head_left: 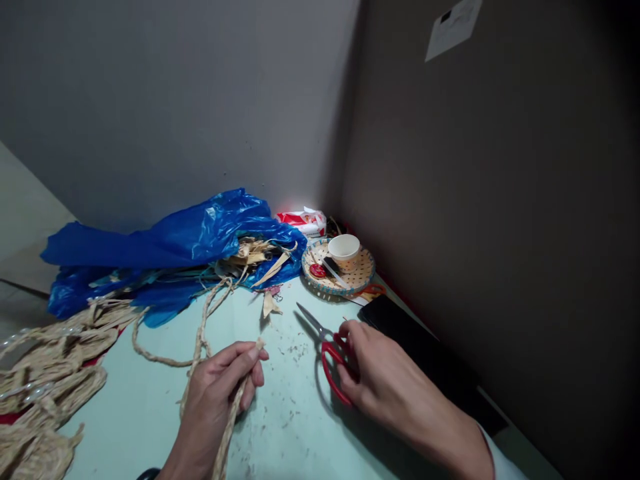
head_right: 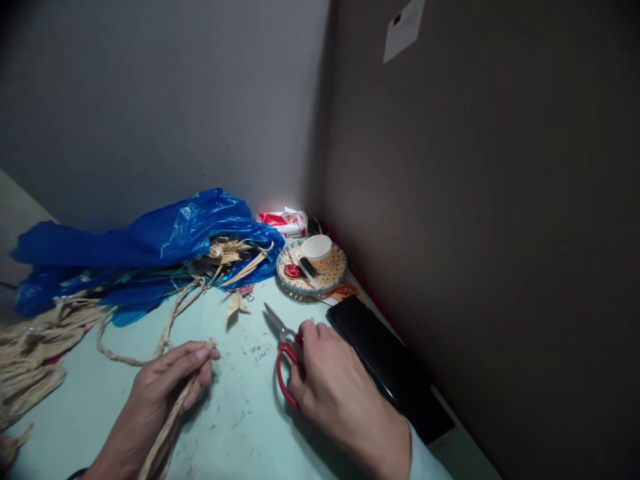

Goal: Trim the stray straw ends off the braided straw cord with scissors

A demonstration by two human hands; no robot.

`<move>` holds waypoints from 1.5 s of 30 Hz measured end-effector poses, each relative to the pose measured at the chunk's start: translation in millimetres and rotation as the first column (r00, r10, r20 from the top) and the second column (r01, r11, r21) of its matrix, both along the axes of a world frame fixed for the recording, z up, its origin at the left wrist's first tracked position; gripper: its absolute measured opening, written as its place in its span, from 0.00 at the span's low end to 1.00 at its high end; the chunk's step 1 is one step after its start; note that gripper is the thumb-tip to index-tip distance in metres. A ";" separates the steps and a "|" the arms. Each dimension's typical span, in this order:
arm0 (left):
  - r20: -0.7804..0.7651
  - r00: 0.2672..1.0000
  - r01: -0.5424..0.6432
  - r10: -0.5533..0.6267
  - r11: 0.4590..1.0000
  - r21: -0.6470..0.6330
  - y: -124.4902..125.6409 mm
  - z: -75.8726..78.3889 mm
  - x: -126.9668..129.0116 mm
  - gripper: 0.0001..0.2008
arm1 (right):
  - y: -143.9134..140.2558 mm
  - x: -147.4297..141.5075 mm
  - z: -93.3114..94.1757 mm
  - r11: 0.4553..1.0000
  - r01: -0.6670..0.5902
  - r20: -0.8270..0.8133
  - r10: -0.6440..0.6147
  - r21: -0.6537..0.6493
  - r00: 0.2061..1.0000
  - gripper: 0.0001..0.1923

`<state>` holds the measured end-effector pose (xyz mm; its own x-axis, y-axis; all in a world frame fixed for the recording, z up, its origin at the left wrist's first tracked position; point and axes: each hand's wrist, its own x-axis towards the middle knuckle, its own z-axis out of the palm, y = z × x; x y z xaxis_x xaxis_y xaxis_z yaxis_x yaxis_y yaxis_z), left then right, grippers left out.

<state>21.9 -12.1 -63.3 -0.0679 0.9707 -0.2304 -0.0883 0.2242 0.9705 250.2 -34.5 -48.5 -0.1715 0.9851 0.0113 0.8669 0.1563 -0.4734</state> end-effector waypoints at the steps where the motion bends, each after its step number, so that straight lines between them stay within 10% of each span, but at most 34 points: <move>1: 0.009 1.000 0.001 -0.001 1.000 -0.002 -0.3 0.2 0.1 0.14 | 2.0 2.4 2.4 1.000 0.014 -0.188 -0.014 -0.001 0.982 0.06; 6: 0.042 0.999 0.025 -0.024 1.000 -0.011 -2.0 3.7 -1.0 0.14 | 4.2 -3.8 11.3 0.980 -0.125 -0.694 -0.019 -0.156 0.720 0.22; 14: 0.046 0.996 0.072 -0.072 0.997 0.006 -7.5 6.0 -0.4 0.13 | -6.8 -17.5 15.7 0.975 -0.172 -0.483 0.085 -0.140 0.871 0.34; 28: 0.014 0.998 0.060 -0.060 0.998 -0.010 -18.9 9.0 13.4 0.12 | -9.4 -20.2 10.7 0.968 -0.213 -0.439 0.135 -0.134 0.888 0.16; 45: 0.073 0.994 0.097 -0.086 0.981 -0.170 -25.8 -29.2 4.0 0.19 | -18.3 -20.6 7.8 0.928 -0.265 -0.335 0.169 -0.264 0.927 0.10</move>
